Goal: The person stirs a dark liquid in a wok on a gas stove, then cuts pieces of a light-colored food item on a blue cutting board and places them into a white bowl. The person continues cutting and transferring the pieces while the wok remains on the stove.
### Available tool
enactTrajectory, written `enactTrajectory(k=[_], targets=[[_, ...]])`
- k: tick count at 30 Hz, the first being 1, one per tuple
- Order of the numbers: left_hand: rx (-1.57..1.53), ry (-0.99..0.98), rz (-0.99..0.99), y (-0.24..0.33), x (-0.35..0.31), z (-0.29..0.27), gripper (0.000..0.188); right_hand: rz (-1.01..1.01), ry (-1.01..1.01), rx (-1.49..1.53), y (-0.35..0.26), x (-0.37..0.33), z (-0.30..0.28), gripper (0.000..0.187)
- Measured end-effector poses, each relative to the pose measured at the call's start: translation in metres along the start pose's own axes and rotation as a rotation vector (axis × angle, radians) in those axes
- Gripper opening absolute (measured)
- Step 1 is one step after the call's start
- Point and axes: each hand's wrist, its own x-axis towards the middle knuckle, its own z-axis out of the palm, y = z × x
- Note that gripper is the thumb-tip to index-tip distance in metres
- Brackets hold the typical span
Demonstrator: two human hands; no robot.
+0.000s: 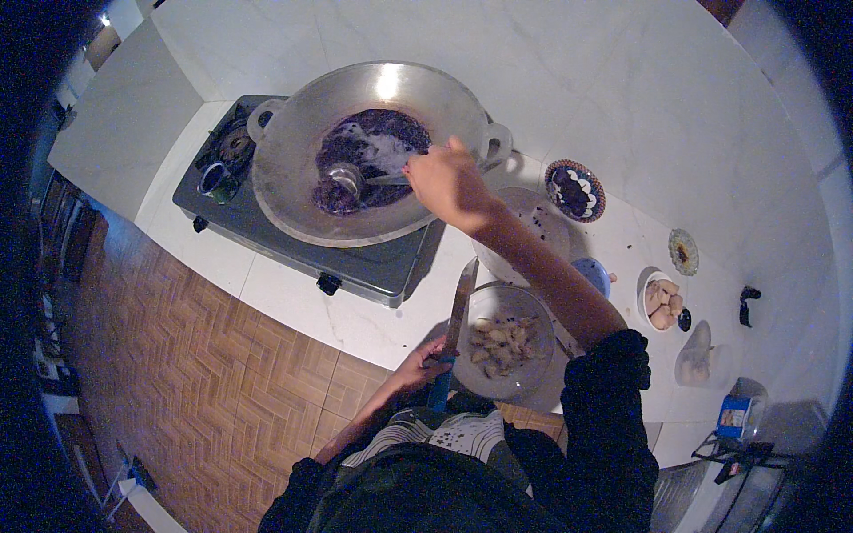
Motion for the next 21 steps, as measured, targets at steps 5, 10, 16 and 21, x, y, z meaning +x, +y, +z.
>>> enactTrajectory(k=[5, 10, 16, 21], targets=[[0.010, 0.007, 0.002, 0.000, 0.001, 0.001, 0.064, -0.041, 0.221, -0.012, 0.002, 0.000, -0.002, 0.014], [-0.011, 0.000, 0.006, -0.006, 0.004, 0.001, 0.063, -0.067, 0.302, 0.056, 0.004, 0.000, -0.005, 0.013], [0.004, 0.001, 0.021, 0.001, 0.004, 0.001, 0.062, -0.021, 0.132, 0.013, 0.015, -0.006, 0.018, 0.017], [0.022, 0.002, 0.041, -0.005, 0.005, -0.001, 0.062, 0.091, -0.033, 0.045, 0.024, 0.002, 0.020, 0.026]])
